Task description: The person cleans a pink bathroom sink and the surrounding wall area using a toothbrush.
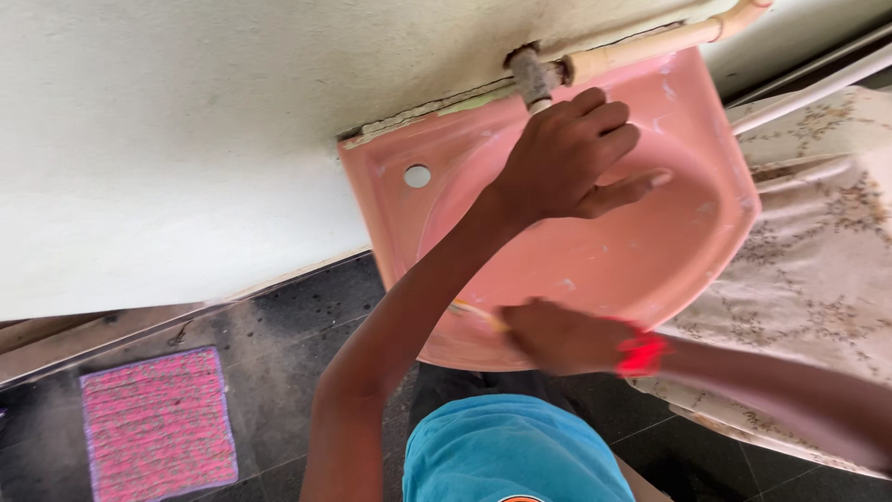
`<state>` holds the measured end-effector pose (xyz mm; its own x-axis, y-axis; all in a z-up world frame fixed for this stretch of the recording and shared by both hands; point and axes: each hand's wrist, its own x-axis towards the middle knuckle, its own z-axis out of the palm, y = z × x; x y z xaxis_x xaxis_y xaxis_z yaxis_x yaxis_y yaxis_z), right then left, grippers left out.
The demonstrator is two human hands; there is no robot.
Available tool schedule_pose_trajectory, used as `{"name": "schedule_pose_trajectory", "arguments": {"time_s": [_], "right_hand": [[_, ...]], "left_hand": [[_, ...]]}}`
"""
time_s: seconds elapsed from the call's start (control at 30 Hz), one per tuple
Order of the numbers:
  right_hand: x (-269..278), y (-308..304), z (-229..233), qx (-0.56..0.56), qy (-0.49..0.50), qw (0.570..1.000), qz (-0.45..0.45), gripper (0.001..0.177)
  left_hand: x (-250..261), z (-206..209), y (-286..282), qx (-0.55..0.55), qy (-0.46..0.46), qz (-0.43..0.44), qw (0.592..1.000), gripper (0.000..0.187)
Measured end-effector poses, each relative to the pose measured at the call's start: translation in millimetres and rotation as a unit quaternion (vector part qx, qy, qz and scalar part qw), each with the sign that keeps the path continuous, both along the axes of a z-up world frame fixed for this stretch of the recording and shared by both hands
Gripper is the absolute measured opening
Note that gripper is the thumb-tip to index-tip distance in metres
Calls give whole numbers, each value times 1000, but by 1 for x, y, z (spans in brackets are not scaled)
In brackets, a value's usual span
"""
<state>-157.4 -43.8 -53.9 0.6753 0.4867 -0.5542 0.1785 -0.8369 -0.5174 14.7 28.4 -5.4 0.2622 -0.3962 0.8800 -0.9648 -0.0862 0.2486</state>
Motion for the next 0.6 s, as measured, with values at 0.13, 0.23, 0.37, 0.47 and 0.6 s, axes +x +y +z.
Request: {"name": "schedule_pose_trajectory", "arguments": {"time_s": [0.13, 0.23, 0.37, 0.47, 0.6], "right_hand": [[22, -59, 11, -153, 80, 984, -46, 20], [26, -34, 12, -130, 45, 989, -61, 20], [14, 19, 10, 8, 9, 1000, -23, 19], [-2, -6, 6, -12, 51, 998, -27, 18], [17, -25, -8, -123, 54, 988, -72, 20]], "left_hand": [[0, 5, -2, 64, 73, -12, 995, 49], [1, 7, -3, 90, 98, -12, 991, 51], [1, 2, -2, 47, 62, -25, 997, 47], [4, -1, -1, 75, 90, -39, 992, 48], [5, -3, -4, 78, 67, -31, 994, 45]]}}
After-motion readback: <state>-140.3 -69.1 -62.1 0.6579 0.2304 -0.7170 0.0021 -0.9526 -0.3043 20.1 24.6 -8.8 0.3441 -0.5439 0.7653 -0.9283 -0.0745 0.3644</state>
